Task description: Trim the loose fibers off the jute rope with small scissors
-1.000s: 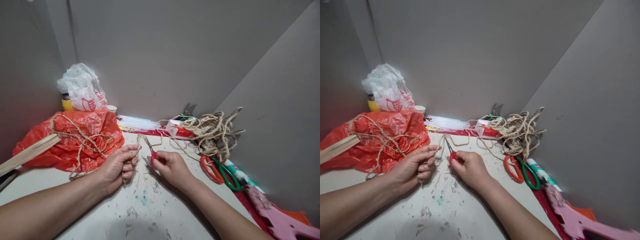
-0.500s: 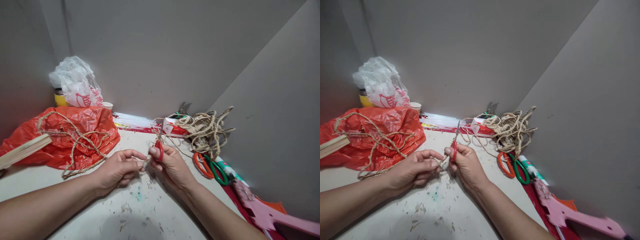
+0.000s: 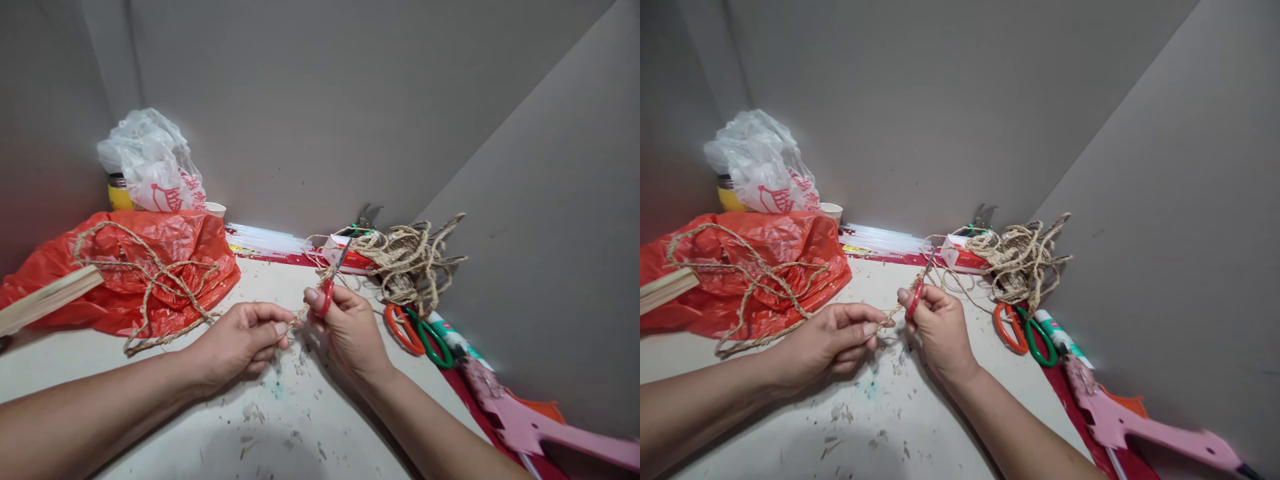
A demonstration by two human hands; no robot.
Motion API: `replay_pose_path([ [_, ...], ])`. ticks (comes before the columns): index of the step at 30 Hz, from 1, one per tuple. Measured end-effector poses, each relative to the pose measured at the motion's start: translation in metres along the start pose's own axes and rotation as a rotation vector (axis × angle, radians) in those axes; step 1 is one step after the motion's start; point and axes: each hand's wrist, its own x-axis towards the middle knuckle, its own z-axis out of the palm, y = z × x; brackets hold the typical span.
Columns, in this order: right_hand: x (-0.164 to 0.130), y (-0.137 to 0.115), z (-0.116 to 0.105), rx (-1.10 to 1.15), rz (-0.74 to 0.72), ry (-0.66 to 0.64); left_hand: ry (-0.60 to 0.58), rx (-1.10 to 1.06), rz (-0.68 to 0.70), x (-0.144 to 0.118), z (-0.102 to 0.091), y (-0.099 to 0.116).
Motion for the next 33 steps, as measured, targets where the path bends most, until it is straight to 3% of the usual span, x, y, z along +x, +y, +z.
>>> replay_pose_path([
  [6,0.004,0.003,-0.002,-0.021,0.006,-0.019,0.067,-0.002,0.016,-0.001,-0.001,0.0],
  [14,0.007,0.008,-0.005,-0.11,-0.016,-0.038,0.039,0.037,-0.007,0.001,-0.003,0.003],
  [17,0.007,0.004,-0.006,-0.189,0.005,-0.065,0.133,0.032,0.016,0.003,-0.003,0.003],
  [21,0.004,-0.004,-0.005,-0.441,-0.071,-0.123,0.349,0.076,0.132,0.008,-0.007,0.004],
  [24,-0.002,-0.006,-0.002,-0.789,-0.2,-0.256,0.443,0.127,0.225,0.01,-0.009,0.004],
  [28,-0.01,-0.007,0.002,-1.257,-0.343,-0.302,0.455,0.176,0.285,0.01,-0.01,0.003],
  [33,-0.013,-0.01,0.001,-1.501,-0.415,-0.255,0.471,0.198,0.312,0.009,-0.009,0.002],
])
